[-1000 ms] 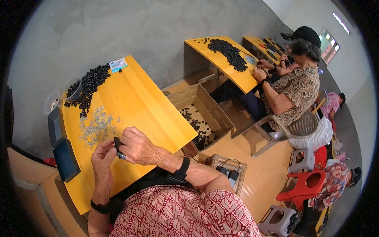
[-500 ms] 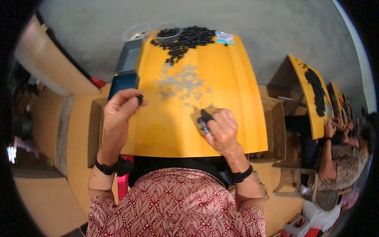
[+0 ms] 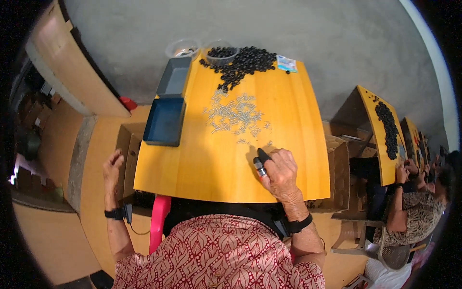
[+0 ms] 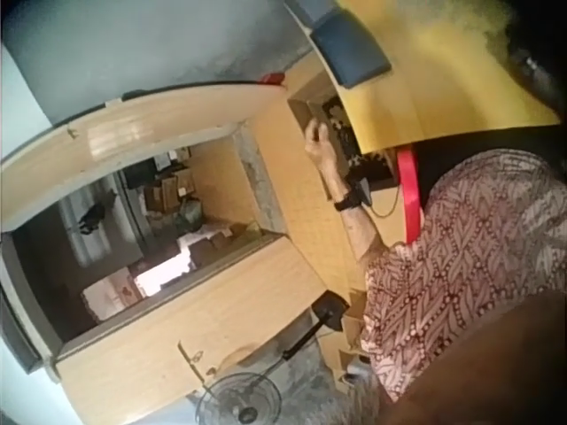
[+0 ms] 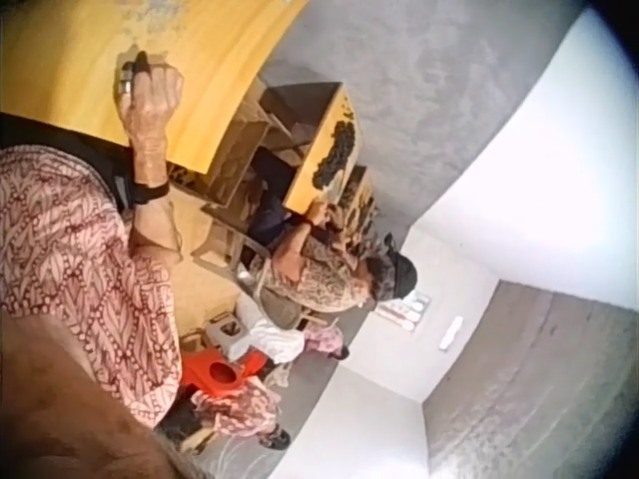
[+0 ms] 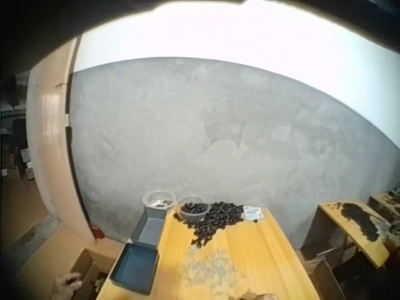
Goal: The person assembles small black plastic parts with silver pins by hand, wearing a finger cot.
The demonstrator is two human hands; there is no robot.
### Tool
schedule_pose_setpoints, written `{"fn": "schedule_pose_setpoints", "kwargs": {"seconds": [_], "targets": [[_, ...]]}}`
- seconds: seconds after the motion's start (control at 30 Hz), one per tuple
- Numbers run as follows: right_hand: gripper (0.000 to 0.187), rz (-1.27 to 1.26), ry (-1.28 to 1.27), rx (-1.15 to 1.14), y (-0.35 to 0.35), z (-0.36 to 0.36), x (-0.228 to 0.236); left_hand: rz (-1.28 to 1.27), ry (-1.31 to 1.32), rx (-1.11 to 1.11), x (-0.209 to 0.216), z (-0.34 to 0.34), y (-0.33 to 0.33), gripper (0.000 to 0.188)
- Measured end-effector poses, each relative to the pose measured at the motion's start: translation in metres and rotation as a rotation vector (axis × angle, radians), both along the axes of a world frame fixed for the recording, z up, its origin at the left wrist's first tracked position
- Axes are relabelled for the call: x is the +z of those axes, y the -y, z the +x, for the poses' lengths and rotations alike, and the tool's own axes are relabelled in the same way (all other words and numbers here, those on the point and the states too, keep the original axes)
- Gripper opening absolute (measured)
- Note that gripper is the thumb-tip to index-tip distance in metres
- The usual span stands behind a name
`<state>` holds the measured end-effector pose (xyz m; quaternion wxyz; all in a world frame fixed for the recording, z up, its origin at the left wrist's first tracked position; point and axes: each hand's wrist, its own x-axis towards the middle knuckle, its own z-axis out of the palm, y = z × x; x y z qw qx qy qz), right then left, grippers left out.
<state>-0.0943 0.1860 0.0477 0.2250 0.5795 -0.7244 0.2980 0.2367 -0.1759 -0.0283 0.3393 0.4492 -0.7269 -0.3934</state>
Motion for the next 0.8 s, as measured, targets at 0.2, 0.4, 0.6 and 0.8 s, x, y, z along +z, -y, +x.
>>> {"fn": "schedule_pose_setpoints", "kwargs": {"seconds": [0.2,0.4,0.6,0.8], "targets": [[0.019,0.203,0.098,-0.136,-0.010,-0.008,-0.015,0.318,-0.243,-0.043,0.015,-0.019,-0.025,0.027],[0.021,0.157,0.192,-0.162,-0.005,-0.014,-0.024,0.419,-0.450,-0.140,0.065,-0.051,-0.063,0.023],[0.020,0.190,0.116,-0.154,-0.003,-0.011,-0.021,0.536,-0.516,-0.454,0.096,-0.075,-0.097,0.023],[0.019,0.343,0.106,-0.104,-0.020,-0.017,0.002,0.587,-0.399,-0.689,0.131,-0.117,-0.124,0.020]]}}
